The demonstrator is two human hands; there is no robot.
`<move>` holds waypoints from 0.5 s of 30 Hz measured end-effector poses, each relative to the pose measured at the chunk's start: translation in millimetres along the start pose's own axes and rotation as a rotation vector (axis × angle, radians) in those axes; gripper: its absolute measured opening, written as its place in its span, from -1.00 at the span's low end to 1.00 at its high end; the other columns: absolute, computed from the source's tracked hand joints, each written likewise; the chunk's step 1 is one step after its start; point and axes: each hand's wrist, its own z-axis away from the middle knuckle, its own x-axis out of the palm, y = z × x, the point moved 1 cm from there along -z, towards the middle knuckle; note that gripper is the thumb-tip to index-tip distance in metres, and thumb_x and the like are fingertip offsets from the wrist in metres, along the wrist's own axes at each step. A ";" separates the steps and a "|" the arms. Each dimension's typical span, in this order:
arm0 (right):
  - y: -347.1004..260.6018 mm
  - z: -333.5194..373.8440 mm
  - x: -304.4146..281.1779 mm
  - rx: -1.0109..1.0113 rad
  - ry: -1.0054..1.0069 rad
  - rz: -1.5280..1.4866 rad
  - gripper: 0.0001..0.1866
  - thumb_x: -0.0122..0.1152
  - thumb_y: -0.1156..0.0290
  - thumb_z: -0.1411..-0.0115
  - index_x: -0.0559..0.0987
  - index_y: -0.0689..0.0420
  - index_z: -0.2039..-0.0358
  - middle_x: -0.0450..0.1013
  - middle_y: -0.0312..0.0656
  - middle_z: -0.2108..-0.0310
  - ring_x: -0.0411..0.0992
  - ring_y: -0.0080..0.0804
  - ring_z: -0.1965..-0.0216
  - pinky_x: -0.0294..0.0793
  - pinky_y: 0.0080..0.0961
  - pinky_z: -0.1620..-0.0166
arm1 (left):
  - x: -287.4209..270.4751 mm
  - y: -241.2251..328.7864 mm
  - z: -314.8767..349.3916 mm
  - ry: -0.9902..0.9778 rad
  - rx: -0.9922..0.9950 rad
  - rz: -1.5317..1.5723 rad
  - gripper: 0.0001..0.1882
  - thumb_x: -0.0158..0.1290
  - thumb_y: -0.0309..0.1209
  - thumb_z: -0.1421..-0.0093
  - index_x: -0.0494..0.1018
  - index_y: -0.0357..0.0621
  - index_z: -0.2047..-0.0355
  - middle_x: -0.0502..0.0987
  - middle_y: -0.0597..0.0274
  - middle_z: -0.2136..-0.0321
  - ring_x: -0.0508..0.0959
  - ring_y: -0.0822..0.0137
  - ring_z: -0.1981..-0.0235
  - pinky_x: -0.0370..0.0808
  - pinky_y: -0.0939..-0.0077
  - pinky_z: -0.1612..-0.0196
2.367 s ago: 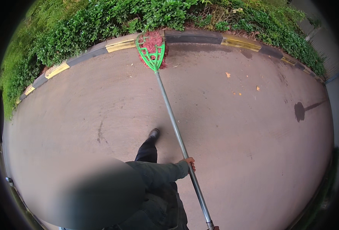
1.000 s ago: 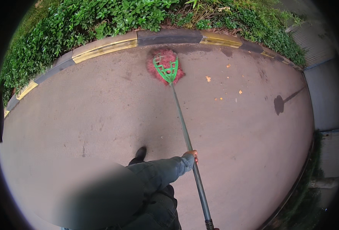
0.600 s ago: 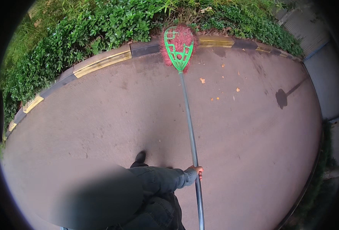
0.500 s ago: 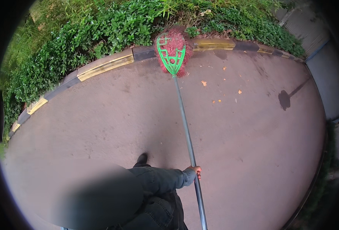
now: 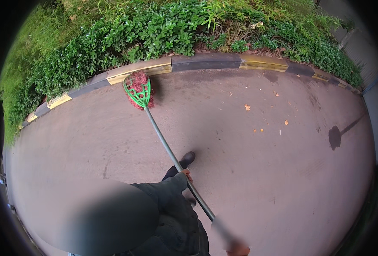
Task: The person sweeps scattered dry leaves on a paved outdoor surface using a long-handled push broom. They move the broom back and forth to gather leaves into a small pile near the curb.
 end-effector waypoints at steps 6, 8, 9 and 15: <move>-136.1 -201.2 -85.4 -0.450 0.104 -0.108 -0.81 0.15 0.35 0.25 0.35 0.12 0.66 0.35 -0.13 0.74 0.36 -0.18 0.69 0.32 -0.31 0.61 | -15.7 206.4 -70.5 0.158 0.101 0.302 -0.78 -0.17 -0.45 0.11 0.05 -0.04 0.79 0.09 0.33 0.91 0.11 0.34 0.86 0.15 0.38 0.76; -176.3 -260.2 -107.7 -0.482 0.107 -0.199 -0.80 0.15 0.34 0.24 0.33 0.12 0.66 0.34 -0.14 0.72 0.35 -0.19 0.69 0.32 -0.32 0.62 | 2.2 272.8 -73.6 0.156 0.153 0.287 -0.79 -0.18 -0.42 0.10 0.07 -0.06 0.79 0.09 0.27 0.91 0.12 0.27 0.87 0.19 0.30 0.75; -201.6 -286.8 -124.7 -0.506 0.097 -0.183 -0.80 0.14 0.35 0.23 0.32 0.13 0.66 0.34 -0.15 0.73 0.35 -0.20 0.69 0.32 -0.32 0.62 | -6.4 306.5 -85.2 0.157 0.201 0.289 -0.80 -0.17 -0.42 0.10 0.08 -0.08 0.78 0.11 0.24 0.91 0.15 0.22 0.86 0.22 0.23 0.74; -266.8 -401.2 -185.7 -0.548 0.112 -0.076 -0.78 0.16 0.33 0.23 0.31 0.12 0.65 0.32 -0.15 0.72 0.35 -0.22 0.70 0.32 -0.32 0.65 | 47.0 408.9 -100.9 0.144 0.231 0.260 -0.79 -0.22 -0.43 0.05 0.09 -0.08 0.78 0.15 0.21 0.91 0.17 0.19 0.89 0.27 0.16 0.76</move>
